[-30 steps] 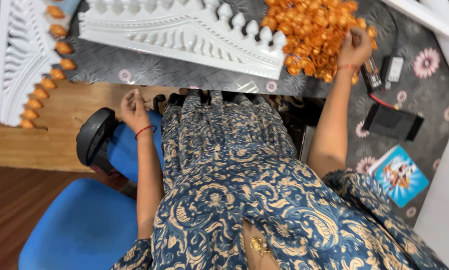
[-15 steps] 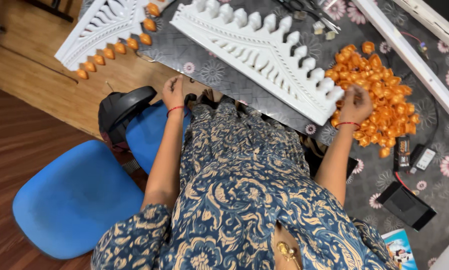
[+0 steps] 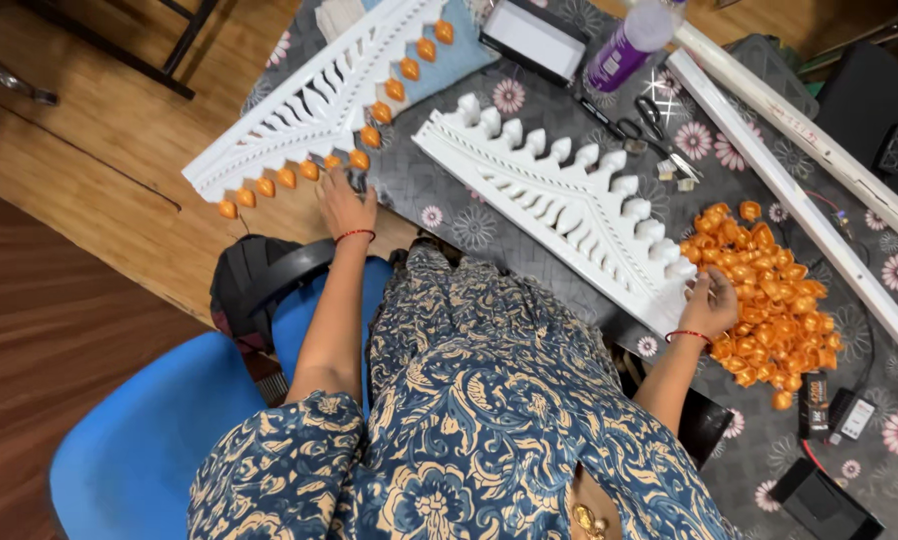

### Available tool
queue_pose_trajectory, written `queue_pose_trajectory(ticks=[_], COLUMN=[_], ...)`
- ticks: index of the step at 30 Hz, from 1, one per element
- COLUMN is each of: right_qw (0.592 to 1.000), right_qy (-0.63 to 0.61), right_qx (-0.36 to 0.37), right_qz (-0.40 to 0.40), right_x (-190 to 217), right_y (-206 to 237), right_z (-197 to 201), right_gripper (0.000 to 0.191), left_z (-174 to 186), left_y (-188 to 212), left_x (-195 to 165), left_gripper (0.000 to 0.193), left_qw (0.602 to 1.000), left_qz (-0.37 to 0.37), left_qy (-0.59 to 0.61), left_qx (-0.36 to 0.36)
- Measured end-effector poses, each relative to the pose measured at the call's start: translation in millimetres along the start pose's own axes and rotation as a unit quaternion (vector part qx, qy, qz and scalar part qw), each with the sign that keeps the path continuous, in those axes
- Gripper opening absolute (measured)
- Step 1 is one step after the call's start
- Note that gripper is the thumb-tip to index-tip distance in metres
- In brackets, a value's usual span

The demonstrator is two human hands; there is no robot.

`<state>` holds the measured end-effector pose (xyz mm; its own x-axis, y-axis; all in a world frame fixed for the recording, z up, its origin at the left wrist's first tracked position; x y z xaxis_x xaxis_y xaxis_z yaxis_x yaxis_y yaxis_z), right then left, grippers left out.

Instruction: The person repeatedly picks small orange bulb-shaped pieces and inserts them into slots on a white decorative panel. They occasionally reposition the panel and continue placing bulbs into available slots.

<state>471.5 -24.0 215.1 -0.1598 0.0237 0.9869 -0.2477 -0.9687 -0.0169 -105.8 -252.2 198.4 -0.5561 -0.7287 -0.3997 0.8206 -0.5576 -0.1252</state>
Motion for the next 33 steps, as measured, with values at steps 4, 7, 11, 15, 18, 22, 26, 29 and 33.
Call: queue_pose_trajectory(ticks=[4,7,11,15,18,22,26,29,33], right_qw=[1.000,1.000,1.000,0.999,0.999,0.998,0.995,0.992,0.992], right_qy=[-0.028,-0.019,-0.015,0.006,0.005,0.023,0.042,0.036,0.053], right_qx=[0.008,0.020,0.022,0.030,0.016,0.020,0.038,0.076,0.095], right_qz=[-0.011,0.000,-0.011,-0.032,-0.036,-0.060,-0.083,-0.091,-0.072], right_x=[6.1,13.3,24.0,23.0,11.0,-4.9,-1.6,10.5,28.8], right_y=[8.4,15.9,23.7,34.9,49.0,70.8,79.3,75.4,64.4], right_z=[-32.4,-48.1,-57.5,-47.1,-32.7,-19.5,-23.9,-35.5,-54.3], right_gripper=[0.020,0.023,0.025,0.025,0.023,0.022,0.021,0.021,0.020], left_z=[-8.2,-15.2,-23.4,-29.0,-33.0,-24.6,-5.5,16.6,81.1], left_y=[-71.8,-125.7,-189.2,-223.0,-237.0,-257.7,-271.3,-267.9,-253.2], left_x=[14.8,28.4,37.7,46.6,44.7,50.6,60.7,56.5,41.2], left_gripper=[0.085,0.116,0.138,0.148,0.141,0.113,0.068,0.051,0.038], left_qw=[0.994,0.982,0.974,0.960,0.934,0.936,0.944,0.931,0.940], left_qz=[-0.030,-0.049,-0.032,-0.015,0.033,-0.009,-0.111,-0.145,-0.201], left_qy=[-0.099,-0.160,-0.162,-0.151,-0.199,-0.201,-0.020,0.041,0.096], left_qx=[0.040,0.087,0.154,0.237,0.293,0.290,0.311,0.333,0.259])
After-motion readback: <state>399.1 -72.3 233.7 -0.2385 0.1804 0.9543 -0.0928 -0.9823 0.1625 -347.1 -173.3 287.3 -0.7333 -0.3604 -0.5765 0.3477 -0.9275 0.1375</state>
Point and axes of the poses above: each hand's wrist, its own y-axis away from the middle knuckle, its own z-axis out of the back of the hand, x = y × z, the point moved 1 cm from there along -y, towards the middle knuckle, and after that the axes turned 9 degrees about -y, right-handed, at the moved point
